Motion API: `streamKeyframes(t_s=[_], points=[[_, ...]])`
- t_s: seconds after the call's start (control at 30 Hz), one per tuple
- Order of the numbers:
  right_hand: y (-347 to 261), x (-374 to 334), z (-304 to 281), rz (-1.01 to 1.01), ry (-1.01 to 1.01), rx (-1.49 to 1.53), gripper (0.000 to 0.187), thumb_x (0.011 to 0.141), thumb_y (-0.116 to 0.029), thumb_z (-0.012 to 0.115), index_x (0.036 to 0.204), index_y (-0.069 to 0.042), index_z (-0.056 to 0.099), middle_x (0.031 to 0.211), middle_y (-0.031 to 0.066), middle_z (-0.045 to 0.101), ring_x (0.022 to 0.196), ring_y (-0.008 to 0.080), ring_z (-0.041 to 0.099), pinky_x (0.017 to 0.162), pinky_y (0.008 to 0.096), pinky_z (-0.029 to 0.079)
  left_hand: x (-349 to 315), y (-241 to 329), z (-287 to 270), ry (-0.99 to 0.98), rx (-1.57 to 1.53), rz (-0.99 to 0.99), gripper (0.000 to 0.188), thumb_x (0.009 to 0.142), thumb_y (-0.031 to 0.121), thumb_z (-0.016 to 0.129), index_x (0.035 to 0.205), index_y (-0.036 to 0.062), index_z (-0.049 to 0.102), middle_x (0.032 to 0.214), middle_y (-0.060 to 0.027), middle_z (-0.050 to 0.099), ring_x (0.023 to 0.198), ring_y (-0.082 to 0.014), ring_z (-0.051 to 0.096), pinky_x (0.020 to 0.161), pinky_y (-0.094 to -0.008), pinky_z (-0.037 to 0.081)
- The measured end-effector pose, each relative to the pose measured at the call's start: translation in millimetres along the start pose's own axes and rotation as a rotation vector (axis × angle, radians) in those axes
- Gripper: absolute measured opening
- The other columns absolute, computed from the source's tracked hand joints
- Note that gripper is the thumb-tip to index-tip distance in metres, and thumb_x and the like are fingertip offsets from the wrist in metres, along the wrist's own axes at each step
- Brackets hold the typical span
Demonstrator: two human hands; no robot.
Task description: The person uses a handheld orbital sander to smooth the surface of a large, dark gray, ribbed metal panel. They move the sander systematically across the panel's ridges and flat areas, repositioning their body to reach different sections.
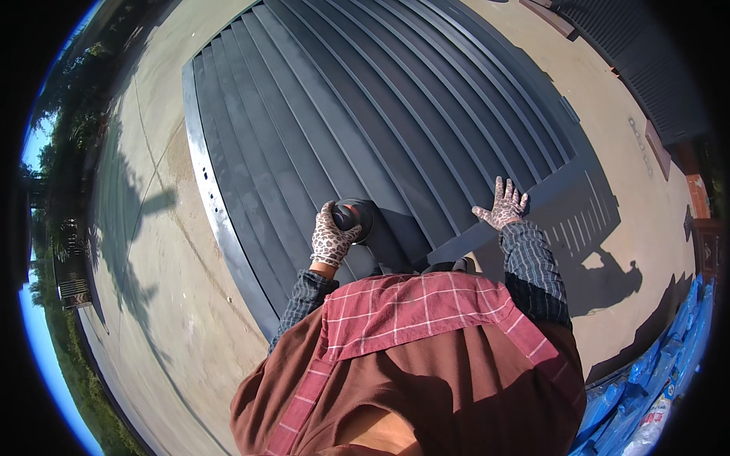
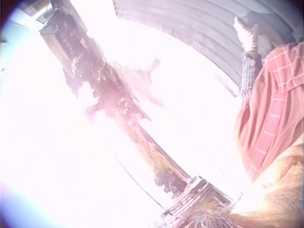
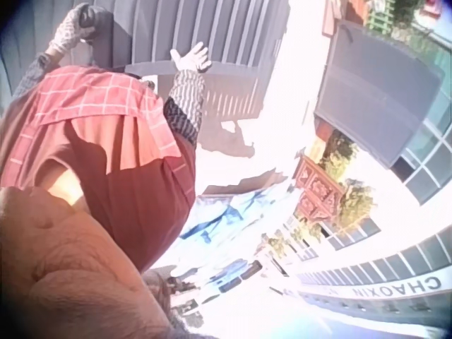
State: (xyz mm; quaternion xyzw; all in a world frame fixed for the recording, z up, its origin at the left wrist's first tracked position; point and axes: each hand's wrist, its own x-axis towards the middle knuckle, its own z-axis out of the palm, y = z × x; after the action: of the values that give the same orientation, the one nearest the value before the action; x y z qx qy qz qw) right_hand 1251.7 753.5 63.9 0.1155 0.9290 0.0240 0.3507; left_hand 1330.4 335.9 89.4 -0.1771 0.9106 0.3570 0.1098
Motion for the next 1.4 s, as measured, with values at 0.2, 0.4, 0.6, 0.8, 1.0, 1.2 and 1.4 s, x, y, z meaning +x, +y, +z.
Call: streamKeyframes(t_s=[0.2, 0.4, 0.6, 0.8, 1.0, 1.2, 1.4], points=[[-48.9, -14.0, 34.9, -0.606, 0.534, 0.005, 0.100, 0.088, -0.053, 0.073, 0.165, -0.014, 0.023, 0.170, 0.0200, 0.016, 0.157, 0.0387, 0.015, 0.128, 0.0553, 0.009, -1.2, -7.5, 2.1, 0.037, -0.014, -0.024, 0.091, 0.072, 0.029, 0.091, 0.149, 0.0109, 0.046, 0.140, -0.0178, 0.056, 0.127, -0.0378, 0.060, 0.106, -0.0452, 0.052], [-111.4, -40.9, 34.4, -0.895, 0.224, -0.279, 0.085, 0.095, -0.057, 0.061, 0.160, -0.010, 0.035, 0.166, 0.0206, 0.030, 0.157, 0.0402, 0.016, 0.128, 0.0520, 0.012, 4.0, -22.5, 5.5, 0.091, -0.043, -0.019, 0.090, 0.070, 0.026, 0.092, 0.147, 0.0103, 0.048, 0.139, -0.0168, 0.057, 0.128, -0.0363, 0.060, 0.108, -0.0440, 0.051], [-134.9, -24.4, 51.2, -1.017, 0.170, -0.192, 0.092, 0.090, -0.057, 0.069, 0.160, -0.008, 0.034, 0.167, 0.0219, 0.026, 0.157, 0.0400, 0.015, 0.129, 0.0498, 0.013, 8.7, -73.3, 12.9, 0.172, -0.047, -0.005, 0.089, 0.070, 0.025, 0.093, 0.146, 0.0084, 0.049, 0.139, -0.0163, 0.058, 0.128, -0.0344, 0.060, 0.108, -0.0422, 0.051], [-112.6, -6.7, 43.6, -0.697, 0.555, 0.104, 0.092, 0.092, -0.048, 0.071, 0.163, -0.010, 0.028, 0.169, 0.0204, 0.018, 0.156, 0.0387, 0.017, 0.128, 0.0499, 0.016, 9.3, -83.1, 9.9, 0.192, -0.050, -0.019, 0.090, 0.069, 0.025, 0.093, 0.145, 0.0077, 0.049, 0.136, -0.0161, 0.059, 0.126, -0.0340, 0.061, 0.107, -0.0415, 0.051], [-80.9, 11.0, 32.6, -0.378, 0.303, 0.083, 0.088, 0.095, -0.059, 0.063, 0.162, -0.009, 0.033, 0.170, 0.0218, 0.014, 0.157, 0.0417, 0.013, 0.128, 0.0527, 0.012, 10.1, -85.0, 5.7, 0.209, -0.039, -0.018, 0.091, 0.069, 0.032, 0.093, 0.145, 0.0076, 0.050, 0.135, -0.0173, 0.060, 0.125, -0.0345, 0.061, 0.106, -0.0415, 0.051], [-82.2, 11.4, 27.7, -0.386, 0.272, 0.074, 0.089, 0.095, -0.061, 0.061, 0.162, -0.010, 0.033, 0.171, 0.0212, 0.013, 0.157, 0.0400, 0.013, 0.129, 0.0513, 0.012, 13.6, -86.7, 3.0, 0.216, -0.016, -0.003, 0.092, 0.069, 0.032, 0.093, 0.145, 0.0053, 0.049, 0.136, -0.0177, 0.060, 0.125, -0.0345, 0.061, 0.107, -0.0409, 0.051], [-51.5, 28.3, 16.4, -0.284, 0.565, 0.131, 0.085, 0.098, -0.055, 0.061, 0.163, -0.010, 0.029, 0.171, 0.0197, 0.014, 0.157, 0.0384, 0.015, 0.129, 0.0514, 0.013, 14.4, -85.6, 2.5, 0.202, -0.052, 0.009, 0.092, 0.070, 0.029, 0.093, 0.146, 0.0046, 0.048, 0.136, -0.0192, 0.060, 0.127, -0.0350, 0.060, 0.109, -0.0408, 0.049]])
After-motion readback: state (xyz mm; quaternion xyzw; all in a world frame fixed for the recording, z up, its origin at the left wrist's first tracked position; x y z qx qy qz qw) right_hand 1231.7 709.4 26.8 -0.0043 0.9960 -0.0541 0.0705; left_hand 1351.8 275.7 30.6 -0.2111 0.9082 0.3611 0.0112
